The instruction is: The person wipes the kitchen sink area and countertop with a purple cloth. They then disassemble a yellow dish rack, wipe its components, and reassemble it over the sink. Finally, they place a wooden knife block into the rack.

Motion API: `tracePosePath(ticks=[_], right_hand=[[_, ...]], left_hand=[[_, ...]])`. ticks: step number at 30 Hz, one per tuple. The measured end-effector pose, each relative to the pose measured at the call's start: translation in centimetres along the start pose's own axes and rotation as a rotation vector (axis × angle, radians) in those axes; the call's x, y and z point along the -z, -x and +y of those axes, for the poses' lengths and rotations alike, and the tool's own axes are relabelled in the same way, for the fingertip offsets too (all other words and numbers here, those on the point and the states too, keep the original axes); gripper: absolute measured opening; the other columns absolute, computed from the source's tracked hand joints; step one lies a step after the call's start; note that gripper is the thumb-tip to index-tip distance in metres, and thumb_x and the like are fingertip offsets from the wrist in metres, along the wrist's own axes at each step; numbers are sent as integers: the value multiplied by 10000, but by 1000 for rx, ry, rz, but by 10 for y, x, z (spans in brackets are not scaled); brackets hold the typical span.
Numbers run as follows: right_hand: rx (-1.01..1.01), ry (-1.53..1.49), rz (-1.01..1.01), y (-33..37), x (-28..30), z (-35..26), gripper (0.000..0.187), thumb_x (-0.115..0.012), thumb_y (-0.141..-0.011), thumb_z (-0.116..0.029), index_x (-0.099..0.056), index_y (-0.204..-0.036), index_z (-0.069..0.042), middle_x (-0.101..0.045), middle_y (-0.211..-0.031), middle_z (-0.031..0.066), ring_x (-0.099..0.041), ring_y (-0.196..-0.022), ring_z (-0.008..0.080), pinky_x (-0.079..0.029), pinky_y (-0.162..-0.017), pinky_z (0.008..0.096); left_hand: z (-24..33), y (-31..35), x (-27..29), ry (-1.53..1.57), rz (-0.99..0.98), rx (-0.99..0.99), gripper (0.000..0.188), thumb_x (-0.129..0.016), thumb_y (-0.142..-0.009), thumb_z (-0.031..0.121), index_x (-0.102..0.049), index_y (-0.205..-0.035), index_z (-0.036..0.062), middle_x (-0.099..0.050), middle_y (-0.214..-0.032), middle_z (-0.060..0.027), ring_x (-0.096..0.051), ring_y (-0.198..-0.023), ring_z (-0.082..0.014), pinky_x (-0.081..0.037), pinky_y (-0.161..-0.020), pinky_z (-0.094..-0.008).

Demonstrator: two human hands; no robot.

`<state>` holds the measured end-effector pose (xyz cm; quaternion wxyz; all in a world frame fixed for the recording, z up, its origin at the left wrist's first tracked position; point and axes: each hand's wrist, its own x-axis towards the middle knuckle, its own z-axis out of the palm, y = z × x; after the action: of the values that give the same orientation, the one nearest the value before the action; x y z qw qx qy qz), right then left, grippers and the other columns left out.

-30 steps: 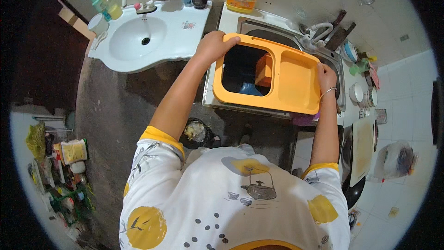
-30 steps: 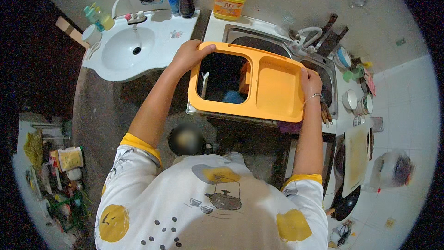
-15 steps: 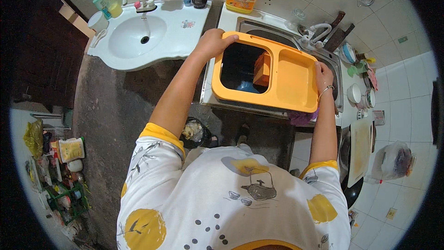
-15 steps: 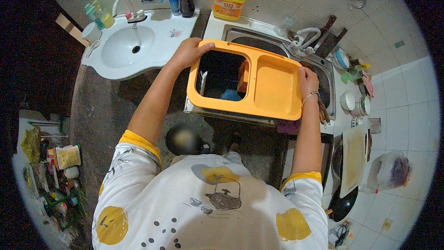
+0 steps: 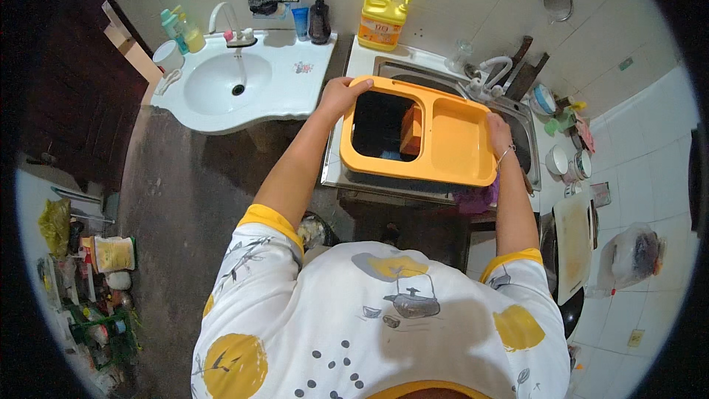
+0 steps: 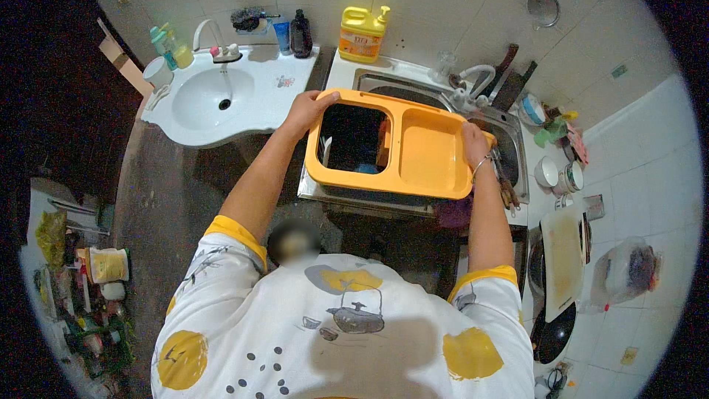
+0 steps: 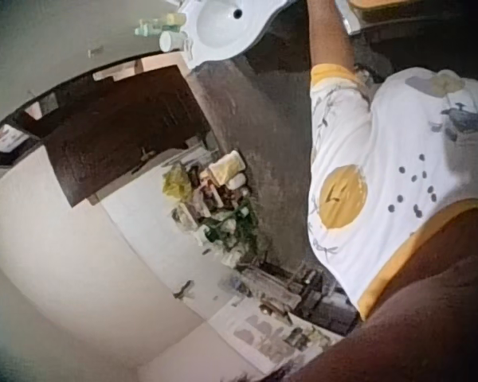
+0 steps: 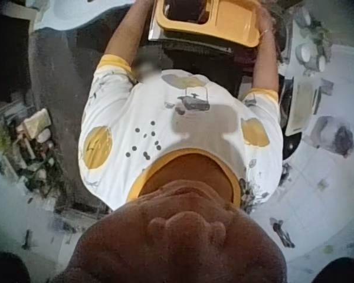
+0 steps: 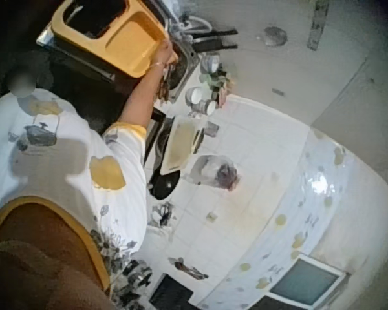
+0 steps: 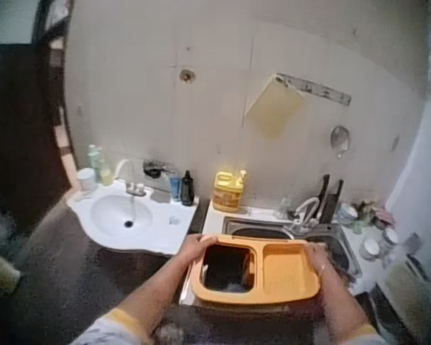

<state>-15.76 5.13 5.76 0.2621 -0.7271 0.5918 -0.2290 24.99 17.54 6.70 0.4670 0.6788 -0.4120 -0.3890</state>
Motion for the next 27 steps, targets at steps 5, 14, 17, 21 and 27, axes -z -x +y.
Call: tracePosePath(ticks=[5, 14, 17, 21, 27], right_hand=[[21, -214, 15, -39, 0, 85, 459, -457, -956, -358, -572, -1198, 14, -621, -1153, 134, -602, -1009, 237, -443, -872, 327], [41, 220, 58, 5, 7, -14, 452, -399, -966, -391, -627, -1016, -4, -643, -975, 200, -607, -916, 351, -458, -812, 395], [60, 194, 144, 14, 5, -25, 440, -398, -972, -386, -579, -882, 5, -615, -871, 219, -593, -846, 387, -445, -756, 457], [45, 285, 156, 9, 8, -19, 425, -398, -970, -383, -599, -924, -11, -628, -900, 243, -594, -865, 421, -455, -747, 490], [41, 255, 156, 15, 13, -30, 419, -414, -960, -379, -609, -953, -8, -628, -905, 252, -592, -865, 426, -459, -750, 483]], left_hand=[[20, -2, -9, -22, -59, 37, 570, -692, -782, 465, -677, -1008, -59, -687, -920, -180, -668, -830, -237, -507, -759, -338], [12, -2, -1, -261, 94, -109, 591, -646, -788, 504, -690, -929, -68, -675, -861, -238, -667, -841, -334, -501, -772, -402], [30, 6, 0, -378, 80, -101, 613, -621, -795, 528, -689, -940, -63, -673, -873, -239, -662, -842, -346, -502, -773, -409], [34, 8, -7, -482, 115, -102, 626, -578, -826, 539, -682, -944, -67, -664, -897, -248, -652, -842, -365, -503, -769, -428], [37, 7, -3, -557, 94, -135, 621, -565, -838, 539, -684, -922, -64, -663, -883, -243, -651, -832, -360, -501, -748, -431]])
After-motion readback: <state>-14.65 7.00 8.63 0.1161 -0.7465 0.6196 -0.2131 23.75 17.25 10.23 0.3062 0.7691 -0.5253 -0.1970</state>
